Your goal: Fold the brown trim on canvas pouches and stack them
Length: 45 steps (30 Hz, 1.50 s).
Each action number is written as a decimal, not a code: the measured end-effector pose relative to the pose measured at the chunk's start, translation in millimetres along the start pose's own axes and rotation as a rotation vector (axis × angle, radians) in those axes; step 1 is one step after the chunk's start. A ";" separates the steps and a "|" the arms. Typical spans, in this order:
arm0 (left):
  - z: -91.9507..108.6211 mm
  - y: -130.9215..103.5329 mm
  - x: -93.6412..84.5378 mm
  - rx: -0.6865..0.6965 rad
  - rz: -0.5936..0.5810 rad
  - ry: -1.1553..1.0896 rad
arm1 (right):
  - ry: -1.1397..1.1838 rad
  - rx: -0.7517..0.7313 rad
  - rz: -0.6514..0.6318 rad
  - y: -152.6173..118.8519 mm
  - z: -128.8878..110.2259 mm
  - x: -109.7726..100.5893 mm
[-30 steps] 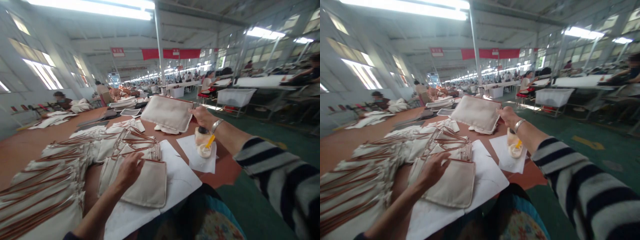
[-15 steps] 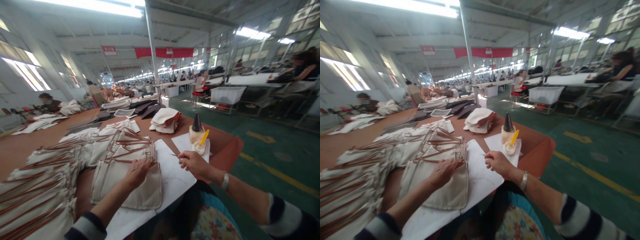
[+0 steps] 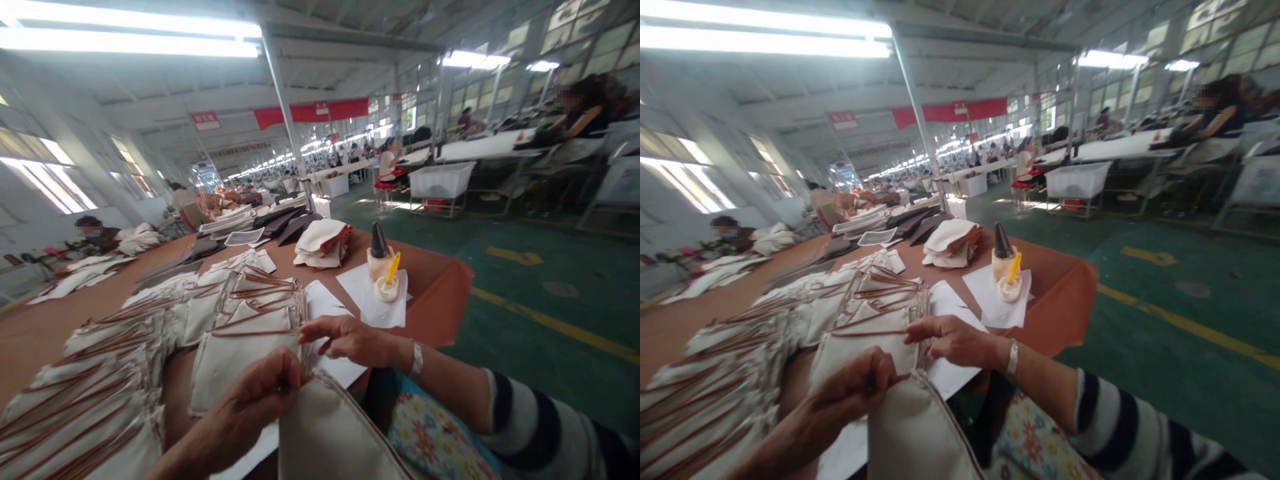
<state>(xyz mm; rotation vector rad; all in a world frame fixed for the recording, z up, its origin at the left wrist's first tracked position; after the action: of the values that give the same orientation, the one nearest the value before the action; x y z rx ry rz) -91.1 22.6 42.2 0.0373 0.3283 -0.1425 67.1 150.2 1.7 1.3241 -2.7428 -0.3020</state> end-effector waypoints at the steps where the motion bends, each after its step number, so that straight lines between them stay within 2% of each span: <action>1: 3.0 -3.4 5.5 -0.006 -0.024 -0.091 | 0.053 0.018 -0.076 -2.5 -2.4 4.8; 4: 16.7 -8.6 15.3 -0.008 -0.061 -0.273 | 0.135 0.083 -0.227 -14.9 -16.7 7.9; 7: 24.5 -5.9 13.3 0.005 -0.028 -0.316 | 0.078 0.085 -0.206 -30.0 -31.7 -2.8; 10: 22.1 3.2 8.3 0.043 0.003 -0.256 | 0.117 0.139 -0.166 -48.5 -35.6 -11.1; 13: 18.7 15.7 7.7 0.097 -0.020 -0.081 | 0.190 0.211 -0.172 -67.0 -35.3 -10.3; 15: 19.7 24.8 8.0 0.117 -0.013 0.065 | 0.060 0.162 -0.126 -74.7 -39.2 -10.7; 17: 23.2 33.5 9.2 0.097 -0.025 0.146 | -0.219 0.057 -0.005 -78.5 -45.6 -14.9; 20: 29.4 42.8 18.3 0.051 -0.156 0.154 | -0.614 -0.128 0.130 -82.0 -53.2 -19.2; 22: 30.3 46.5 28.1 0.024 -0.218 0.148 | -0.748 -0.248 0.148 -85.5 -54.0 -17.1; 24: 27.2 49.2 38.3 -0.002 -0.207 0.136 | -0.804 -0.319 0.157 -90.3 -52.7 -13.3; 29: 11.2 50.7 59.3 -0.040 -0.202 -0.026 | -0.703 -0.200 0.147 -101.2 -51.0 -8.4; 36: -2.7 51.7 67.4 -0.098 -0.219 -0.138 | -0.392 -0.008 0.134 -101.5 -52.3 -18.9; 39: 0.0 53.1 70.1 -0.099 -0.228 -0.115 | -0.325 0.074 0.138 -97.6 -49.8 -20.8; 45: 15.8 51.8 71.3 -0.038 -0.187 0.120 | -0.434 0.094 0.217 -90.4 -45.7 -19.7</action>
<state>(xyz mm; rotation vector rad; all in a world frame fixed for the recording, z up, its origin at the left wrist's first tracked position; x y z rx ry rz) -11.8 63.5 34.8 -0.0222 0.4546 -0.3202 155.8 104.2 27.4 1.0673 -3.2619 -0.5009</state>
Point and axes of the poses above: each hand's wrist, its own y-axis towards the middle knuckle, its own x-axis out of the palm, z = x × y, the point moved 3 cm from there along y, towards the middle knuckle, and after that the axes turned 11 degrees about z, right-handed, at the moved point
